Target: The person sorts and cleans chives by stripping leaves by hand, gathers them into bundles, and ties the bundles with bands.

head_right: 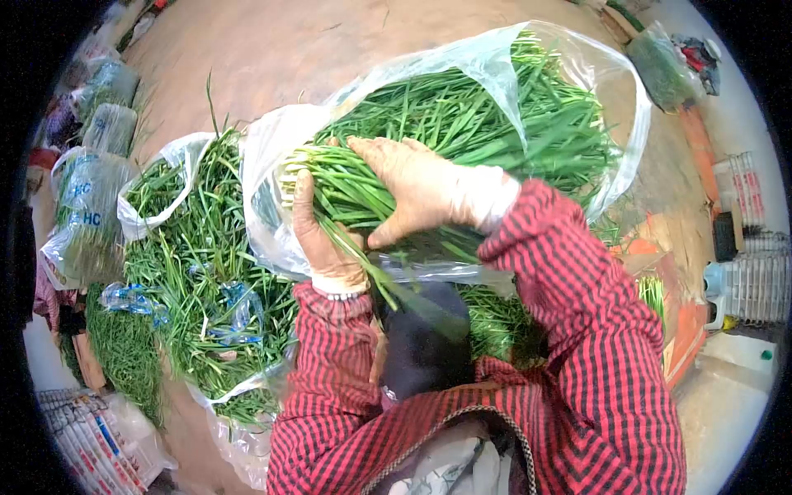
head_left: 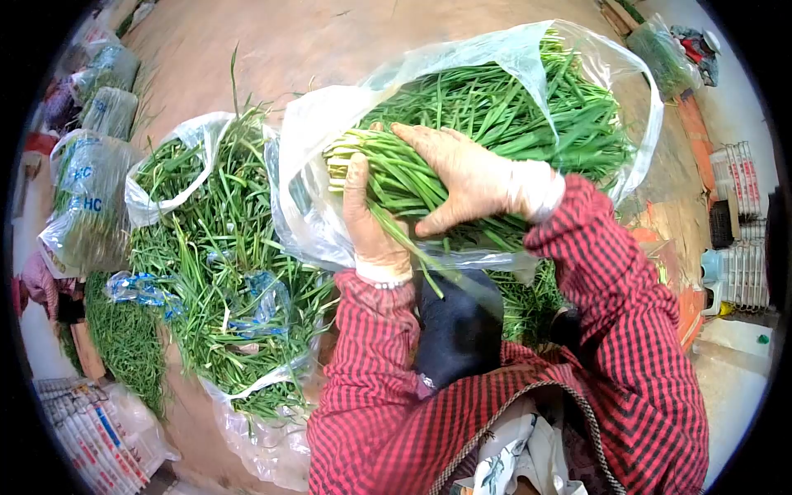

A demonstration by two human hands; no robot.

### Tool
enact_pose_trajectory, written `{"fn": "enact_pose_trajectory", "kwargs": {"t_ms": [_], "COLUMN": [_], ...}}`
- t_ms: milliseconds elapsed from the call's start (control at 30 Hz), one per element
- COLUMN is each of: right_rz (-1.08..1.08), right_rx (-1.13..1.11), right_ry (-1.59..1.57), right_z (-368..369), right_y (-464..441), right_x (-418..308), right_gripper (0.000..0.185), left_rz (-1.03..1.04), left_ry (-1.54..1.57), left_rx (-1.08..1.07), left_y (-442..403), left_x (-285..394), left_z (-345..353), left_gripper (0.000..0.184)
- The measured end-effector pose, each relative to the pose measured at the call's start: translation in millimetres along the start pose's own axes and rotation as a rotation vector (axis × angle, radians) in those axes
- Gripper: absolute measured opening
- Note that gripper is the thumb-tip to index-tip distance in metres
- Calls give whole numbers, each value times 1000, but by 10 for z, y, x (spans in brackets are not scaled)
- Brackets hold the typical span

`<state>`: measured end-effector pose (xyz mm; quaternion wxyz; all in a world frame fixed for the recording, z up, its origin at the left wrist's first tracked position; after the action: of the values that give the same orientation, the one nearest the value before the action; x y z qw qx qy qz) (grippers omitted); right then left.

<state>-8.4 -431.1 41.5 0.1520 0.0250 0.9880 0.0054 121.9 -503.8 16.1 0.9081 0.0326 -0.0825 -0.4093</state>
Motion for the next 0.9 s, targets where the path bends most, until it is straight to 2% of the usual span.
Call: {"fn": "enact_pose_trajectory", "kwargs": {"t_ms": [33,67,133,167,233,267,300,333,367,400,433,467,500,567,600,633,667,700,733,767,833,900], "right_rz": [26,79,133,105,199,232,246,255,273,286,294,338,318,208,267,326,384,457,528,602,644,678], "right_rx": [76,126,266,295,396,486,547,612,705,788,858,978,1036,1086,1073,1058,1043,936,825,709,628,388], "right_ry": [42,47,-59,-447,-1093,-1374,-1474,-1571,-1293,-1006,-715,-581,-568,-660,-680,-700,-720,-571,-424,-284,-163,108], "right_z": [-41,-89,-165,-265,-285,-302,-379,-456,-644,-871,-1091,-1364,-1548,-1811,-1807,-1804,-1800,-1824,-1840,-1818,-1625,-1171], "right_y": [92,174,364,466,865,1075,1290,1505,1760,1983,2122,2210,2309,2487,2474,2459,2444,2516,2580,2646,2849,3236], "right_x": [-81,-127,-145,-200,-146,-103,-52,1,86,130,78,-149,-371,-743,-918,-1092,-1264,-1267,-1251,-1237,-1258,-1353], "right_gripper": [120,121,121,105,79,66,60,54,54,55,55,58,61,65,64,64,63,70,76,83,106,111], "left_rz": [-23,38,106,160,38,-29,-96,-69,-41,98,148,203,262,375,326,386,-266,-867,-1052,-921,-426,-772], "left_ry": [28,-117,-315,-410,-440,-365,-288,-370,-453,-558,-647,-733,-815,-979,-966,-832,-205,420,545,530,-307,44], "left_rx": [-59,-75,-176,-251,-604,-656,-705,-712,-719,-742,-790,-837,-881,-1024,-1102,-1122,-892,-545,-493,-468,-620,-215], "left_y": [48,61,231,302,437,491,530,551,570,551,575,598,621,882,979,1110,1271,1436,1434,1511,1593,1802], "left_x": [-33,-85,-202,-301,-467,-591,-703,-752,-802,-846,-857,-868,-879,-1012,-1186,-1376,-1567,-1707,-1735,-1744,-2011,-2016], "left_z": [63,84,404,516,713,800,872,919,965,951,967,983,999,1217,1308,1396,1508,1591,1464,1535,1238,1209], "left_gripper": [44,46,62,71,86,88,91,83,75,71,75,79,82,111,131,116,102,90,61,45,32,23]}}
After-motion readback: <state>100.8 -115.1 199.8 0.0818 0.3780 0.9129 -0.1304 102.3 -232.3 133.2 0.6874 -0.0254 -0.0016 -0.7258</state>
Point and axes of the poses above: each hand's wrist, its own y-axis away from the middle knuckle, its own z-axis out of the palm, x = y × z, the point moved 1 cm from there along -y, towards the middle knuckle, and after that the axes turned 12 degrees about y, right-handed, at the moved point
